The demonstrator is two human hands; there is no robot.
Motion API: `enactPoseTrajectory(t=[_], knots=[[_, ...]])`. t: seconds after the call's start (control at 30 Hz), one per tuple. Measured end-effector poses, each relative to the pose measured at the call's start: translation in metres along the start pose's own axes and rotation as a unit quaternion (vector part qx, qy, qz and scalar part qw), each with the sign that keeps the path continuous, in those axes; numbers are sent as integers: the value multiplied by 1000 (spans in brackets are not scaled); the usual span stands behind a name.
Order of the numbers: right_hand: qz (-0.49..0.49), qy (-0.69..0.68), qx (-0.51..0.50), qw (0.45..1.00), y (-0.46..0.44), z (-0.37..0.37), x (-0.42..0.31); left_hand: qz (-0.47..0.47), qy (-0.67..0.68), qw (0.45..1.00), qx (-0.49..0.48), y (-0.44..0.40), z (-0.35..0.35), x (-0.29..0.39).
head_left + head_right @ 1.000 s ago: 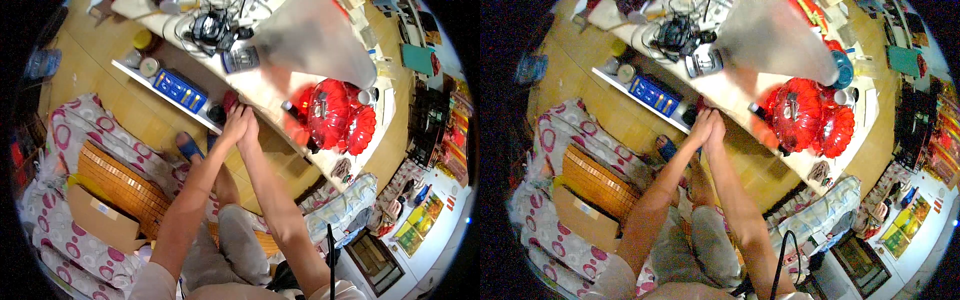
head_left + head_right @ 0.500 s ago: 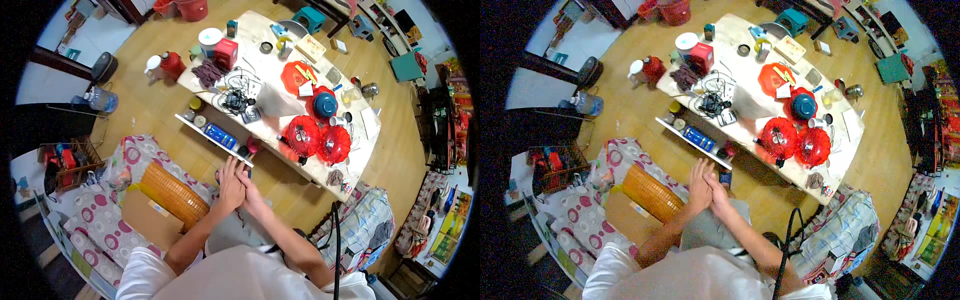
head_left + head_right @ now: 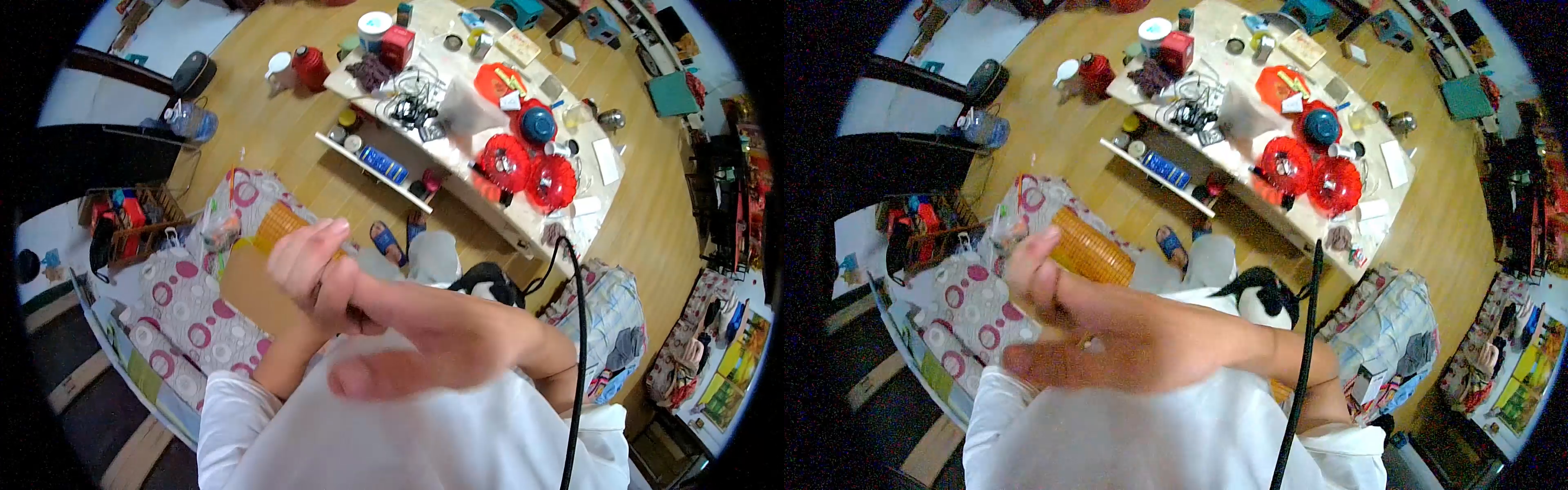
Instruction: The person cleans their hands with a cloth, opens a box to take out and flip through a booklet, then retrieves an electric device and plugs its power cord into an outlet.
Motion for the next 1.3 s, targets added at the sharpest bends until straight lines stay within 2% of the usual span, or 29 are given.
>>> enactPoseTrajectory(t=[0.1, 0.27, 0.4, 0.43, 0.47, 0.53, 0.63, 0.67, 0.7, 0.73, 0.77, 0.8, 0.87, 0.93, 0.97, 1.0, 1.07, 1.1, 1.17, 1.2, 1.23, 1.27, 1.3], knots=[[55, -33, -49, 997, 1, 9, -44, 4, -18, 1000, 21, -4, -33, -3], [166, -182, -51, 968, -29, 18, -47, 54, -56, 995, 65, -26, -57, 2], [365, -298, 3, 882, -31, 8, -40, 72, -77, 990, 93, -44, -52, 4], [283, -413, -19, 865, -29, 10, -27, 68, -76, 989, 103, -47, -47, 2], [283, -419, -13, 862, -32, 3, -23, 68, -76, 988, 115, -52, -39, 1], [126, -304, -32, 944, -45, -25, -33, 71, -75, 984, 143, -62, -20, 1], [118, -237, -20, 964, -16, -53, -49, 30, -91, 968, 234, -74, 22, 3], [112, -201, -16, 973, -7, -64, -55, -14, -123, 954, 273, -75, 41, 8], [107, -165, -14, 980, -3, -77, -58, -119, -206, 921, 308, -77, 56, 13], [149, -202, -43, 967, -8, -90, -54, -52, -131, 961, 239, -81, 71, 7], [193, -238, -72, 949, -13, -103, -49, 0, -51, 992, 116, -86, 80, 1], [191, -236, -74, 950, -15, -108, -37, 5, -5, 1000, 27, -89, 88, -4], [35, -193, 81, 977, -22, -117, 5, -13, 26, 998, -57, -91, 109, -15], [-128, -142, 237, 953, -24, -130, 24, -29, 33, 994, -103, -95, 129, -28], [-57, -104, 222, 968, -22, -143, 21, -35, 36, 991, -121, -97, 137, -34], [-60, -104, 225, 967, -22, -150, 20, -40, 38, 989, -135, -98, 144, -40], [55, -109, 229, 966, -24, -160, 33, -34, 35, 988, -148, -94, 156, -53], [52, -106, 230, 966, -25, -169, 35, -50, 21, 982, -182, -90, 165, -61], [199, -107, 238, 945, -24, -182, 59, -65, 11, 973, -220, -90, 179, -78], [198, -108, 244, 943, -32, -190, 70, -78, 23, 965, -249, -92, 189, -89], [158, -127, 296, 934, -42, -203, 83, -92, 38, 955, -278, -91, 200, -100], [117, -142, 347, 920, -48, -217, 95, -91, 48, 955, -279, -89, 212, -113], [117, -138, 357, 917, -55, -230, 110, -78, 71, 952, -289, -86, 229, -129]])
Point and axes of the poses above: each hand's wrist, its own y-axis away from the middle knuckle, its own z-axis out of the palm, x = y × z, the point moved 4 cm from there along -y, towards the middle knuckle, and after that the axes turned 2 degrees about z, right-handed, at the moved point
